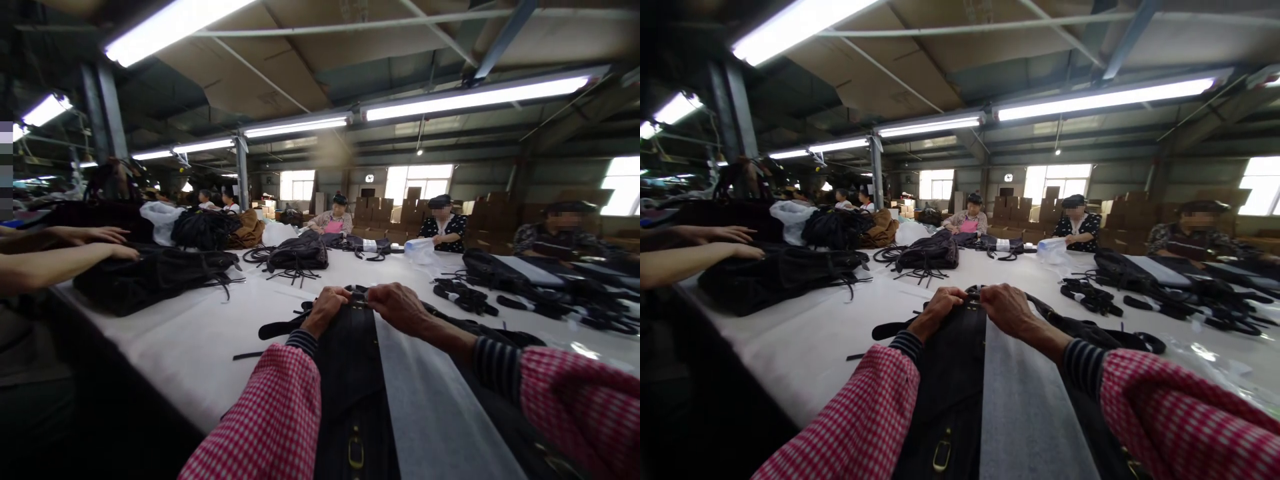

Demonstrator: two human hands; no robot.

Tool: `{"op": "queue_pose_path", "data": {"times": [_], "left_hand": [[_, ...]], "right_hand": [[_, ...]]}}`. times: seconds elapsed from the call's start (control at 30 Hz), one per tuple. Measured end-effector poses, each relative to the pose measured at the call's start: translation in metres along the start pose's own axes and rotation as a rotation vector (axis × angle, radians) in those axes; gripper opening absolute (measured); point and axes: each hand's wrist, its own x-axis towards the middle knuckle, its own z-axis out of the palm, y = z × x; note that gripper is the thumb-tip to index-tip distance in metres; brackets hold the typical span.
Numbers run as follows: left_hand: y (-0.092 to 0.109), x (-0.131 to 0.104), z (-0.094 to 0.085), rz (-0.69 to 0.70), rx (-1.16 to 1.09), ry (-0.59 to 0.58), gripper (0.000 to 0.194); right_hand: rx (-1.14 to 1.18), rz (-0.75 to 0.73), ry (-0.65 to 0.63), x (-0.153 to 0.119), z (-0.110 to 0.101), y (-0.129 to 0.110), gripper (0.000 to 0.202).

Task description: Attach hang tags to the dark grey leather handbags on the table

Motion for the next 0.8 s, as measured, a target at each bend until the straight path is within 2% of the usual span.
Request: {"op": "queue_pose_path", "data": {"times": [0.1,0.3,0.6,0.8], "left_hand": [[-0.001,0.001,0.002,-0.040,-0.128,-0.033,0.025],[0.001,-0.001,0.003,-0.084,-0.336,-0.103,0.024],[-0.004,-0.004,0.004,-0.134,-0.510,-0.138,0.029],[-0.003,-0.007,0.003,-0.095,-0.520,-0.178,0.030]], "right_hand": [[-0.075,0.045,-0.024,0.016,0.002,-0.011,0.021],[-0.145,0.041,-0.050,0.033,0.022,-0.030,0.026],[-0.178,0.039,-0.076,0.025,0.016,-0.018,0.022],[-0.220,0.004,-0.058,0.023,0.021,-0.030,0.030]]}}
